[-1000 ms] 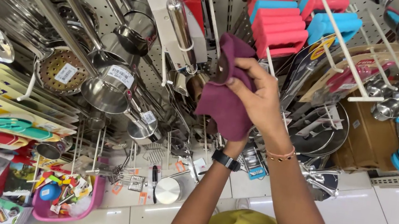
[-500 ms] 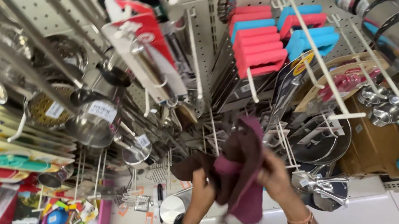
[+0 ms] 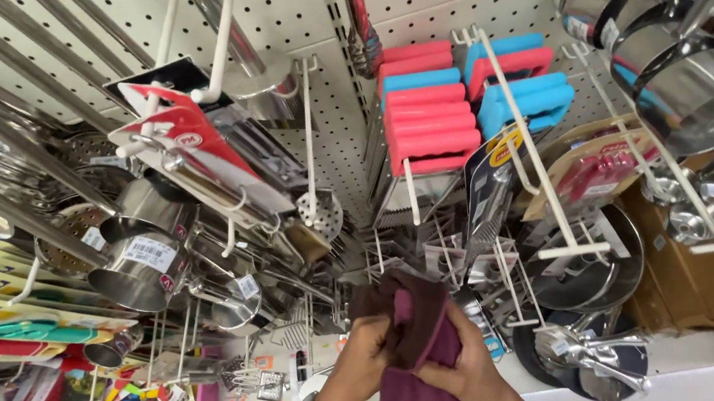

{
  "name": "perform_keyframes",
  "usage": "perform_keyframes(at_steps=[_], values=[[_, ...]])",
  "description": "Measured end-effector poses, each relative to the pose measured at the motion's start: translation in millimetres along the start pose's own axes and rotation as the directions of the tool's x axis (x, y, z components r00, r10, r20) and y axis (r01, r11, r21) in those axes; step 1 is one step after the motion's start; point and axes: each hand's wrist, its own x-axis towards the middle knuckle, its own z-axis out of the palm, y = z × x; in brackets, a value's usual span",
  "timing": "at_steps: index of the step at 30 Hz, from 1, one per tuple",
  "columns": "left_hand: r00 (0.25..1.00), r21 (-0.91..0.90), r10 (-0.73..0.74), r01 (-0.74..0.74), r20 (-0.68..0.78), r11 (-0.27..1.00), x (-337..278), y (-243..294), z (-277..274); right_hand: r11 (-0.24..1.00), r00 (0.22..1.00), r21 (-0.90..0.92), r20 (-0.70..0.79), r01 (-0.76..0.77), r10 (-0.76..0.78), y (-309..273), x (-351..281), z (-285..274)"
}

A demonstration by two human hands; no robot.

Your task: Organizing and cleaning kitchen utensils on display hooks in a store.

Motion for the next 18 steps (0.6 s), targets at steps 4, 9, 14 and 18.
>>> perform_keyframes(at_steps=[4, 9, 14, 18], values=[[0.988, 0.003, 0.053, -0.053, -0.147, 0.999, 7, 40, -4, 0.999, 0.997, 0.017, -0.069, -0.031, 0.032, 8, 2, 3], [0.904, -0.137, -0.110, 0.058, -0.412, 0.989, 9, 36, 4, 0.991, 0.987, -0.092, -0.119, 0.096, -0.107, 4, 14, 11], [0.827, -0.067, -0.070, 0.039, -0.558, 0.997, 17, 24, 16, 0.984, 0.987, -0.118, -0.083, 0.130, -0.141, -3, 24, 6], [0.777, 0.162, 0.152, -0.066, -0.611, 0.985, 25, 34, 22, 0.989, 0.991, -0.108, -0.073, 0.105, -0.114, -5, 28, 1]])
